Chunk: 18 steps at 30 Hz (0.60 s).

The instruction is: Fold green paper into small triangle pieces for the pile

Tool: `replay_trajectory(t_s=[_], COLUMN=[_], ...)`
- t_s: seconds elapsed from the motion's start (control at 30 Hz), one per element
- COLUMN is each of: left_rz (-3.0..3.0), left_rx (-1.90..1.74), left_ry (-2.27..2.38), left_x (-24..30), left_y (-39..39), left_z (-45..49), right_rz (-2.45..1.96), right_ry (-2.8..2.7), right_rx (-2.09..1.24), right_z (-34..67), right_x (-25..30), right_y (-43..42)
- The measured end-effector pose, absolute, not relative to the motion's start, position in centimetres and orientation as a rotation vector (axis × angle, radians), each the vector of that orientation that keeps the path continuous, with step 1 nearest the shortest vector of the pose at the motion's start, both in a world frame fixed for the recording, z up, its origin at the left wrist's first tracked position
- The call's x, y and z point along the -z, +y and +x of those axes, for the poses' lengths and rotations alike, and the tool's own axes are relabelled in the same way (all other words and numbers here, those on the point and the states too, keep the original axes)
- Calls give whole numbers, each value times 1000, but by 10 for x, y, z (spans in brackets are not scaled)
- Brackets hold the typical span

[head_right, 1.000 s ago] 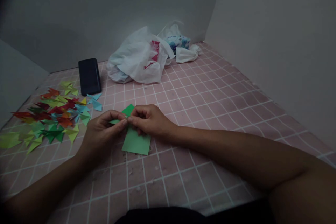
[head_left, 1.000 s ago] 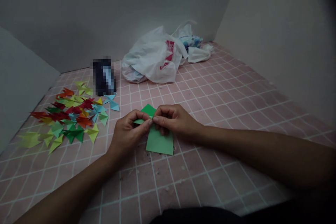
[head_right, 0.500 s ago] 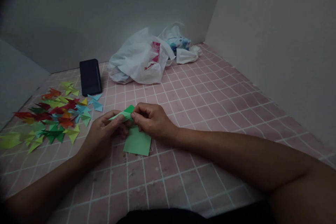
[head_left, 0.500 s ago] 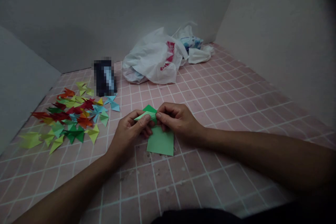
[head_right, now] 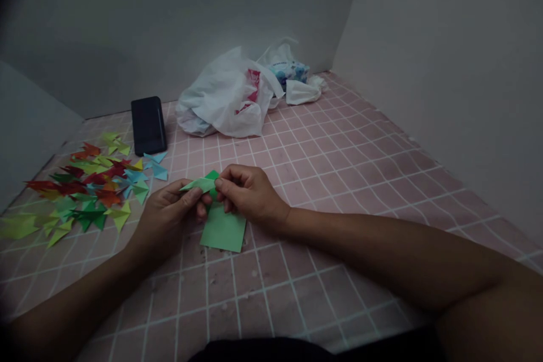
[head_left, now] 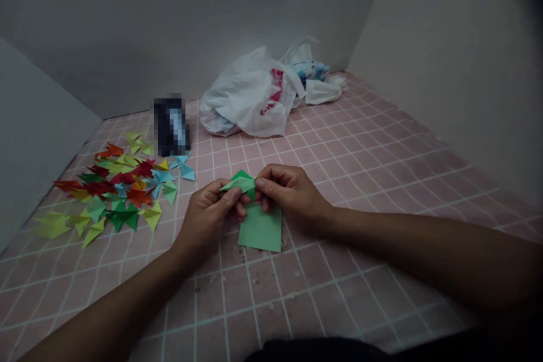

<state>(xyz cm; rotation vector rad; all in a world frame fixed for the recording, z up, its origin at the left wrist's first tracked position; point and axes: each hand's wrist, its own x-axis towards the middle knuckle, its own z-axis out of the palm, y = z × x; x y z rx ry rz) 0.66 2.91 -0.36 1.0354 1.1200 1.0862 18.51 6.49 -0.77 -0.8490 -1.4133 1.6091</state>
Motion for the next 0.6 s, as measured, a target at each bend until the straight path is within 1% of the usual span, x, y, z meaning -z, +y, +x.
replay_trajectory(t_s=[0.13, 0.33, 0.6], left_rz=[1064, 1107, 1017], left_rx=[-1084, -1168, -1178], left_ry=[1181, 1240, 1142], left_x=[3, 5, 4], left_y=[31, 32, 34], left_z=[5, 2, 4], right_rz=[-864, -904, -884], right_ry=[-1426, -1545, -1418], right_rx=[-1608, -1499, -1557], right_z=[186, 186, 186], right_x=[7, 5, 7], right_y=[65, 63, 66])
